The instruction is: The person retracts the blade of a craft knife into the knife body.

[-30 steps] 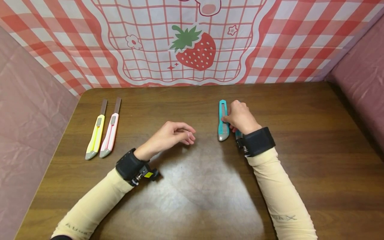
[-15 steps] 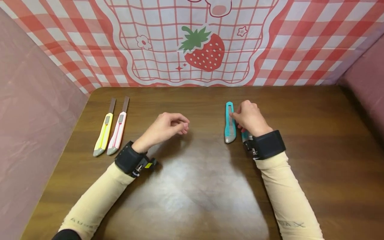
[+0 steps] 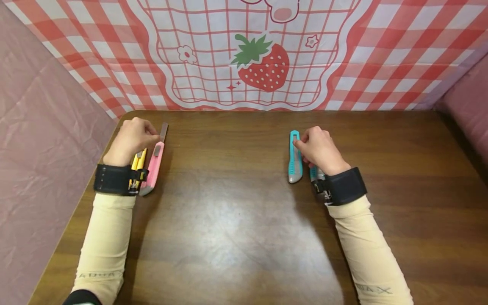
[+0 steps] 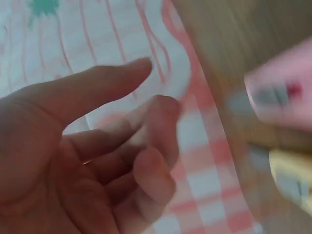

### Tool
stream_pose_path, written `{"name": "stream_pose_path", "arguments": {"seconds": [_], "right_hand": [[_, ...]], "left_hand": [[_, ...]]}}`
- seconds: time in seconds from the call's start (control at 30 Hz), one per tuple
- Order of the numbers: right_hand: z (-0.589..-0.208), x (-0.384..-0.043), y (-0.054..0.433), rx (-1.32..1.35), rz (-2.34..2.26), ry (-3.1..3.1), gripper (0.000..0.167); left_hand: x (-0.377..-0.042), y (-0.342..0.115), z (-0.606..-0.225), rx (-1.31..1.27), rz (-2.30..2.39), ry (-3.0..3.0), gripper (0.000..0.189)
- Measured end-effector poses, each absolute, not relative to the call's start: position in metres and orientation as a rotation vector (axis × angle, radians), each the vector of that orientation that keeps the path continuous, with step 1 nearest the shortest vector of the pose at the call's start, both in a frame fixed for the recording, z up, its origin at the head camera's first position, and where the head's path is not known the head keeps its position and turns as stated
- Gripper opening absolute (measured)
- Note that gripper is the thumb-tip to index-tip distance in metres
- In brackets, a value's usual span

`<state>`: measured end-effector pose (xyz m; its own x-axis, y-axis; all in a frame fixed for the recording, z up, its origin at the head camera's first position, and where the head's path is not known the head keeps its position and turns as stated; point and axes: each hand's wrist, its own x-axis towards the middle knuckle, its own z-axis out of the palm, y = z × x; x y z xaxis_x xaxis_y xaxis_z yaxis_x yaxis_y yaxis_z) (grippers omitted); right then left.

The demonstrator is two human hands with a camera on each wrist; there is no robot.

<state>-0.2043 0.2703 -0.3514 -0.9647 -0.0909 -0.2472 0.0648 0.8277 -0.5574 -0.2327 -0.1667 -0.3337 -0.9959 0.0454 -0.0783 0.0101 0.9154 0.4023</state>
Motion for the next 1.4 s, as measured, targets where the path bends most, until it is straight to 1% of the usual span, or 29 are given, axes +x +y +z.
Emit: {"name": "stream_pose_path", "arguments": {"seconds": [0.1,0.23,0.37,0.43,0.6,0.87,1.03,1.13,1.23,1.4], "right_hand": [[-0.35,-0.205,0.269,-0.03,-0.851,2.747,0.034],[-0.348,-0.204,0.268,-0.03,-0.849,2.738,0.033],[-0.347,-0.204,0.266,-0.034,-0.847,2.735,0.032],[-0.346,-0.203,0.266,-0.035,-0.848,2.732,0.032],[-0.345,-0.202,0.266,-0.037,-0.844,2.729,0.033],[-0.345,-0.2,0.266,-0.056,-0.848,2.74,0.031],[-0.344,-0.199,0.264,-0.059,-0.87,2.736,0.03],[-0.344,-0.199,0.263,-0.069,-0.876,2.741,0.029],[-0.345,-0.199,0.262,-0.095,-0.885,2.754,0.028],[-0.345,-0.196,0.256,-0.189,-0.943,2.769,0.028]], "left_hand": [[-0.232,-0.181,-0.333,-0.018,0.549,2.945,0.03],[-0.231,-0.181,-0.335,-0.066,0.449,2.872,0.033],[-0.232,-0.175,-0.34,-0.129,0.387,2.786,0.06],[-0.234,-0.172,-0.343,-0.14,0.363,2.759,0.063],[-0.235,-0.168,-0.35,-0.124,0.344,2.749,0.046],[-0.235,-0.161,-0.349,-0.101,0.428,2.748,0.03],[-0.232,-0.15,-0.34,0.013,0.498,2.817,0.031],[-0.229,-0.141,-0.334,0.115,0.557,2.897,0.026],[-0.227,-0.129,-0.33,0.209,0.695,2.936,0.026],[-0.217,-0.101,-0.324,0.293,0.98,2.958,0.026]]}}
